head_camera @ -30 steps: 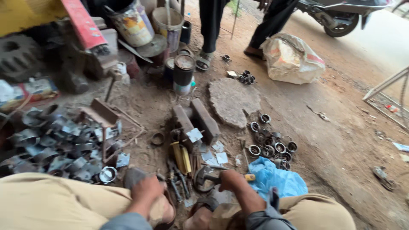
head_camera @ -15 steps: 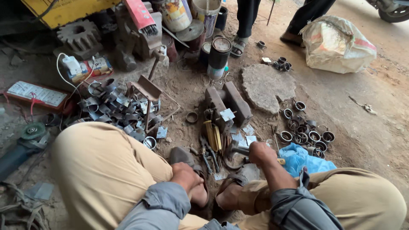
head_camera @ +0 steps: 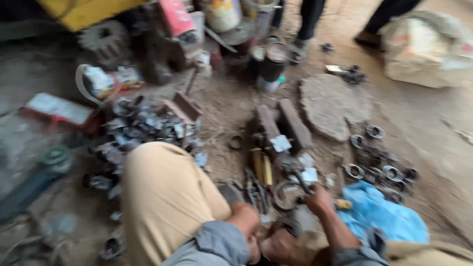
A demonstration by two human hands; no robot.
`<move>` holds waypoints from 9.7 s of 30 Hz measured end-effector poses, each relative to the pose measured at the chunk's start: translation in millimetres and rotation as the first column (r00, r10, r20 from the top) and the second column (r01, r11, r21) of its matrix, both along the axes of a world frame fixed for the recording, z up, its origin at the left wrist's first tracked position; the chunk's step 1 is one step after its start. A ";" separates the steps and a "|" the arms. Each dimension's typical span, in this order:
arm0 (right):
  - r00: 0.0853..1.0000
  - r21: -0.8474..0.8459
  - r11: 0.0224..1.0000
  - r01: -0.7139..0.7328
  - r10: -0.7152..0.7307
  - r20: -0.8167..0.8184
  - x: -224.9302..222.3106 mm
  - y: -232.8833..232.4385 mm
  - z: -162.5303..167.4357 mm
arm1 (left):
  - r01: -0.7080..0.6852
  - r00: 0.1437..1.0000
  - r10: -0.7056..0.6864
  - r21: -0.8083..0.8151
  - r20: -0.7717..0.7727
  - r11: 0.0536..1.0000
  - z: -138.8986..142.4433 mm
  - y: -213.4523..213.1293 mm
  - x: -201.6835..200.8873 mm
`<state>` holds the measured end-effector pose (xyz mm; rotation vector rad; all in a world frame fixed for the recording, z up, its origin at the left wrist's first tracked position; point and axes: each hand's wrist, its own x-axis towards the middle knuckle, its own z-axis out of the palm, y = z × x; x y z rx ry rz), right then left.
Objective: The person sits on the ground and uses a hammer to strike a small metal piece held in a vise. They repeatedly adjust the metal piece and hammer it, then remove it to inspect the shape before placing it back in the vise to continue the process.
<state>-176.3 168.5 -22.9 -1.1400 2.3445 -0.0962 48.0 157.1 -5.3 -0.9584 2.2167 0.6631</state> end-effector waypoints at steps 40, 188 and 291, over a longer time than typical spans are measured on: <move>0.801 -0.308 0.922 -0.236 0.364 0.475 -24.0 -140.7 74.2 | -0.491 0.413 0.252 0.019 -0.875 0.871 64.2 -173.0 -34.9; 0.923 -0.932 0.293 -0.213 0.374 -0.093 -52.2 -56.3 135.1 | -0.349 -0.118 0.881 0.850 -0.458 0.395 34.8 -148.1 -25.5; 0.591 -0.419 0.891 0.178 0.243 0.769 -61.8 -73.4 54.0 | -0.342 -0.112 0.838 0.813 -0.534 0.472 33.5 -145.4 -28.2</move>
